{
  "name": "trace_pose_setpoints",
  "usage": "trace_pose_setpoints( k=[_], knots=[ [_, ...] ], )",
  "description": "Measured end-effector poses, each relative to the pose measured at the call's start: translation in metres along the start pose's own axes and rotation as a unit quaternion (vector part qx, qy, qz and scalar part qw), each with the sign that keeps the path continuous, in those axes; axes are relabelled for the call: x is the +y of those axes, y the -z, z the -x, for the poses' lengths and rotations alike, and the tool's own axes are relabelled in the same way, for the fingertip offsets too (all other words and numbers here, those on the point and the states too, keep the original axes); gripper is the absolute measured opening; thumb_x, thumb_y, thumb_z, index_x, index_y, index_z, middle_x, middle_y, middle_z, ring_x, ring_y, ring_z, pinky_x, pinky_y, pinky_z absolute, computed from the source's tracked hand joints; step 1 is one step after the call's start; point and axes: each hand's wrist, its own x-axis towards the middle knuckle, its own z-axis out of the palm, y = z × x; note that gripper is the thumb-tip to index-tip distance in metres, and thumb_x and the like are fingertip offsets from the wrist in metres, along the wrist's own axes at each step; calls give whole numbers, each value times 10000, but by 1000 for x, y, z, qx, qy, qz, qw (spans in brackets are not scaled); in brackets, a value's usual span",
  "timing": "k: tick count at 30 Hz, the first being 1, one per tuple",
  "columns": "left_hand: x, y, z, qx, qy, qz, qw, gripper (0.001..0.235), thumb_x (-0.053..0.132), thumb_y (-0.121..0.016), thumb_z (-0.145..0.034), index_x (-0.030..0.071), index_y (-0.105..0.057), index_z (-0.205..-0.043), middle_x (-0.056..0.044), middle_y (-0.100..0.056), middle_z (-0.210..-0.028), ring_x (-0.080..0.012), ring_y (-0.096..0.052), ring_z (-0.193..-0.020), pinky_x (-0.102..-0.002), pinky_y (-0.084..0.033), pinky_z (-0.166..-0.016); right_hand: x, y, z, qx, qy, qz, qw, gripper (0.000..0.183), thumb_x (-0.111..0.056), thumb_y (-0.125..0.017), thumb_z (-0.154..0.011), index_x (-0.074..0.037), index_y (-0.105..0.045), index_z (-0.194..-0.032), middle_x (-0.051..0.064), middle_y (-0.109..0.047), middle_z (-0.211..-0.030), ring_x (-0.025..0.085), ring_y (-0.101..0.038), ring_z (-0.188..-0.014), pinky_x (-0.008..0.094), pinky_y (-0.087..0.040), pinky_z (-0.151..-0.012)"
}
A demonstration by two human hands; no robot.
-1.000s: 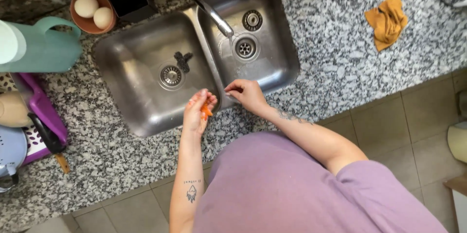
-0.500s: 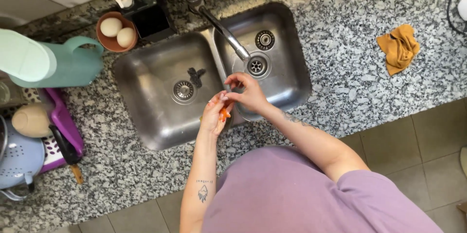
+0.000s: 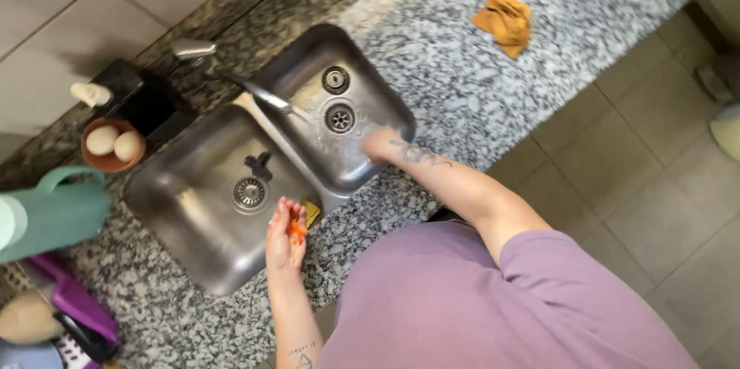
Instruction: The person cleans a double-basin kitchen sink by hand. They remove and rinse the drain strainers, scrub the sink basins with a sponge, and wipe the faucet and surrounding areas with a cloth.
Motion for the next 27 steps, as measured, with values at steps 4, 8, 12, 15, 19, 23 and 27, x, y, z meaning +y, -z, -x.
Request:
trace_pose_setpoints(
  k=[4, 8, 12, 15, 19, 23, 27],
  knots=[
    [-13, 1, 8, -26, -4, -41, 999, 189, 182, -582, -918, 103, -623, -1085, -34, -687, -946, -130, -669, -855, -276, -542, -872, 14, 42, 78, 79, -24, -95, 992, 151, -234, -570, -795, -184, -681, -884, 70, -674, -777, 227, -668, -739, 437, -535, -625],
    [-33, 8, 7, -40, 75, -39, 996, 117, 120, -536, -920, 62, -576, -1013, -64, -603, -887, -148, -590, -832, -234, -520, -807, 11, 40, 117, 182, -2, -207, 961, 225, -245, -510, -829, -110, -664, -922, 88, -668, -834, 282, -635, -754, 430, -518, -646],
    [-62, 5, -8, -14, 42, -60, 997, 171, 161, -555, -912, 95, -565, -1070, -48, -626, -918, -136, -607, -852, -293, -509, -878, 45, 62, 154, 323, 92, -221, 916, 446, -194, -679, -754, -99, -612, -1185, 120, -514, -1321, 305, -432, -1261, 468, -342, -1034],
    [-90, -32, 5, -1, 26, -81, 996, 163, 153, -560, -914, 69, -580, -1053, -54, -623, -892, -135, -603, -813, -273, -524, -849, 114, 114, 203, 355, -5, -317, 880, 497, -113, -618, -807, -95, -497, -1288, 100, -421, -1404, 288, -331, -1329, 418, -272, -1109],
    [-144, -49, 0, -10, 8, -93, 996, 177, 168, -571, -908, 80, -593, -1059, -37, -625, -912, -128, -595, -830, -274, -504, -856, 244, 75, 189, 389, -94, -282, 872, 568, -249, -531, -928, -159, -311, -1443, 70, -186, -1525, 300, -133, -1404, 473, -197, -1098],
    [-240, -77, -52, 20, -30, -121, 992, 276, 229, -591, -896, 86, -593, -1133, -32, -623, -970, -131, -600, -869, -278, -506, -878, 358, 38, 151, 383, -45, -224, 895, 738, -446, -617, -815, -78, -355, -1398, 156, -260, -1487, 318, -243, -1375, 437, -227, -1095],
    [-321, -159, -47, -16, 51, -98, 994, 197, 213, -546, -929, 114, -563, -1098, -12, -602, -881, -144, -587, -815, -284, -503, -863, 384, 83, 239, 275, 33, -415, 866, 550, -308, -557, -893, -138, -405, -1393, 50, -311, -1486, 198, -347, -1338, 337, -410, -959]
  ],
)
